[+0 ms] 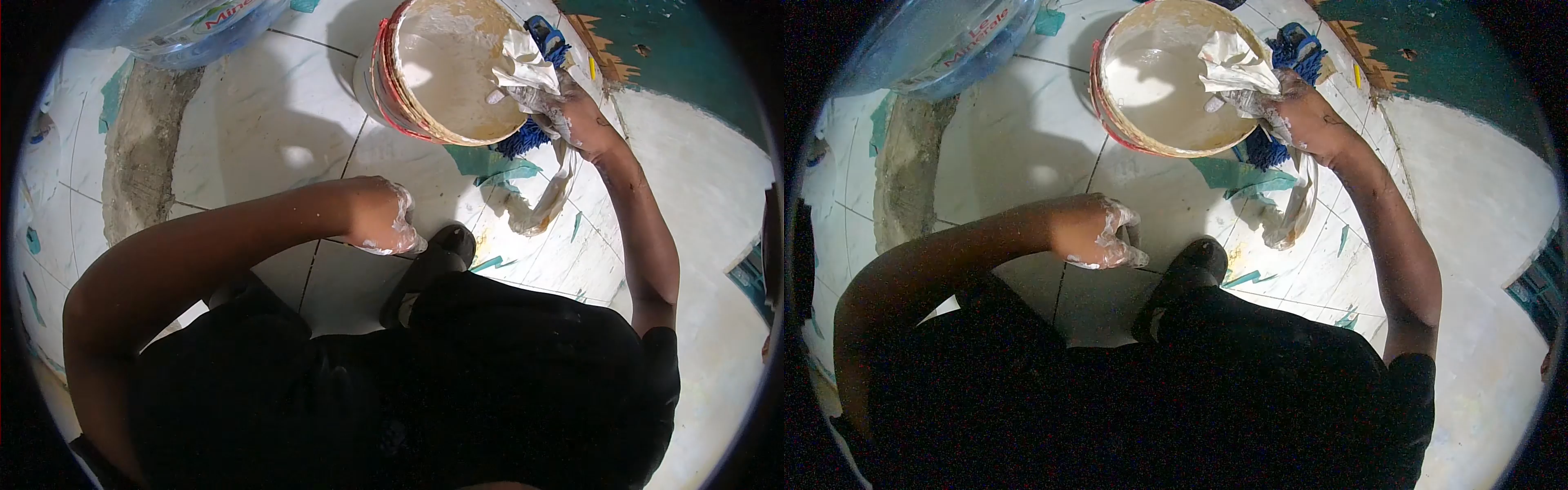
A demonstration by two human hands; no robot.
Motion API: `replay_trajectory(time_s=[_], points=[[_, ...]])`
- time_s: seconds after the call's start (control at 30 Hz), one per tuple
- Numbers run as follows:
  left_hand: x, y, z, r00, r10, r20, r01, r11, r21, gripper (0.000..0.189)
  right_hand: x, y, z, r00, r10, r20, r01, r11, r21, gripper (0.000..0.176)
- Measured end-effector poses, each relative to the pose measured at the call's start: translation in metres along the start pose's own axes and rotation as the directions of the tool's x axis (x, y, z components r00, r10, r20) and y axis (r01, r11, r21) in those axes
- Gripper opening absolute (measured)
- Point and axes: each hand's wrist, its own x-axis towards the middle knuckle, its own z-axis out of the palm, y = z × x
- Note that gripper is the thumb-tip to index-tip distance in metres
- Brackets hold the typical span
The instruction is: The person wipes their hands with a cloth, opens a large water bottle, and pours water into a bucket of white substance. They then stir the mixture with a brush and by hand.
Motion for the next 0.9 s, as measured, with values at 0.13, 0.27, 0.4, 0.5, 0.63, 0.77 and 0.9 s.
replay_trajectory(time_s=[0.13,0.27,0.4,0.5,0.63,0.77,0.9], points=[[0.0,0.002,-0.001,1.0,-0.023,0.007,0.024,0.999,-0.027,0.038,-0.001,0.007,0.004,0.993,0.067,-0.094,-0.058,0.994,0.098,0.055],[0.001,0.0,0.0,1.0,-0.015,-0.003,0.015,1.0,-0.007,0.039,-0.005,0.011,-0.007,0.999,0.045,0.006,-0.045,0.997,0.057,0.058],[-0.002,0.001,-0.002,1.0,-0.007,0.009,0.007,1.0,0.001,0.045,-0.006,0.006,-0.014,0.99,0.051,0.129,-0.049,0.999,-0.012,0.056],[0.001,0.001,-0.002,1.0,-0.007,0.028,0.007,1.0,0.024,0.042,-0.007,0.005,-0.017,0.979,0.109,0.172,-0.136,0.979,0.154,0.054],[0.002,0.001,-0.001,0.999,-0.037,0.038,0.037,0.999,0.014,0.042,-0.013,-0.018,-0.004,0.999,-0.048,0.001,0.048,0.998,-0.044,0.05],[0.006,-0.005,0.001,0.999,-0.029,0.031,0.029,1.0,0.006,0.043,-0.008,-0.009,-0.002,0.995,0.012,-0.1,-0.004,0.996,0.084,0.047],[0.001,-0.002,0.0,1.0,-0.01,0.004,0.01,1.0,0.008,0.045,-0.007,-0.011,-0.002,0.998,0.056,-0.04,-0.054,0.998,0.042,0.045]])
